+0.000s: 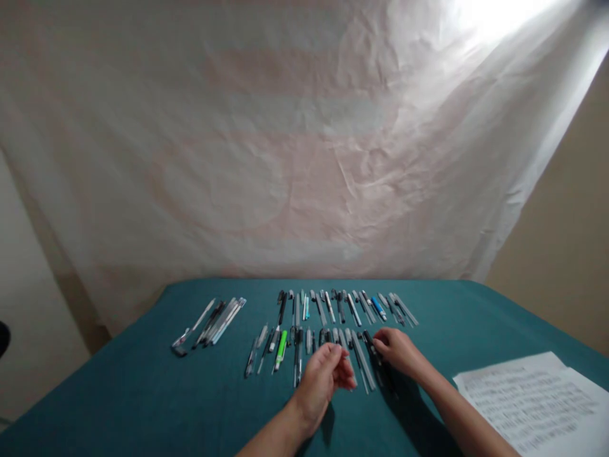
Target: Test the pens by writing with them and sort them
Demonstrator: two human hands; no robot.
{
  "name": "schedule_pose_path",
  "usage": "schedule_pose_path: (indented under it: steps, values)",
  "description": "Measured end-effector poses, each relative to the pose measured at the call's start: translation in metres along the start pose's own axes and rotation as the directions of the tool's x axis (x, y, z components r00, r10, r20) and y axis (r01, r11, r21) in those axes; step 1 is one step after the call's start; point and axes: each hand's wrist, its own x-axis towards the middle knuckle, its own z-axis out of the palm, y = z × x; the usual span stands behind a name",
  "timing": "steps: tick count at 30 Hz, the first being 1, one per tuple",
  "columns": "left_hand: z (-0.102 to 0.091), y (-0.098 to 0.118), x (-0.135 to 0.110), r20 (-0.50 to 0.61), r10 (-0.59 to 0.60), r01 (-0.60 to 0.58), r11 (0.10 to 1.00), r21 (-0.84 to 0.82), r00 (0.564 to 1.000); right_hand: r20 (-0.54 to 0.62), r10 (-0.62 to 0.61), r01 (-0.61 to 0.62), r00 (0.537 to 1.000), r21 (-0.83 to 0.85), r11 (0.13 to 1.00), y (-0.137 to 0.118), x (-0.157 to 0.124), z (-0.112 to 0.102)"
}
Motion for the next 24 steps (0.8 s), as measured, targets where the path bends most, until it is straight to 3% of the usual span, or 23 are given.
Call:
schedule_pose_path:
  steps: [1,3,6,10,13,18,24]
  values:
    - [-0.007,0.007,0.004,-0.016,0.049,-0.045,0.983,0.175,0.999,0.013,0.001,-0.002,1.0,0.012,1.0,0.0,-0.001,0.0]
    - [-0.03,0.021,0.015,-0.055,0.089,-0.065,0.936,0.345,0.994,0.052,0.032,-0.035,0.998,0.052,0.998,0.002,-0.002,0.0]
    - [-0.082,0.037,0.033,-0.161,0.154,-0.037,0.825,0.565,0.975,0.115,0.098,-0.111,0.989,0.108,0.988,0.003,-0.003,0.001]
    - [-0.16,0.053,0.049,-0.355,0.291,0.145,0.556,0.818,0.888,0.13,0.114,-0.13,0.985,0.12,0.984,0.004,-0.004,0.002]
    - [-0.201,0.057,0.051,-0.429,0.368,0.308,0.344,0.887,0.825,0.144,0.097,-0.104,0.985,0.042,0.994,0.002,-0.005,0.0]
    - [-0.225,0.049,0.055,-0.461,0.445,0.493,0.049,0.869,0.768,0.163,0.042,0.0,0.986,-0.249,0.968,-0.007,-0.011,-0.02]
    - [-0.228,0.034,0.062,-0.45,0.495,0.565,-0.104,0.819,0.743,0.132,0.092,-0.035,0.987,-0.383,0.923,-0.011,-0.026,-0.058]
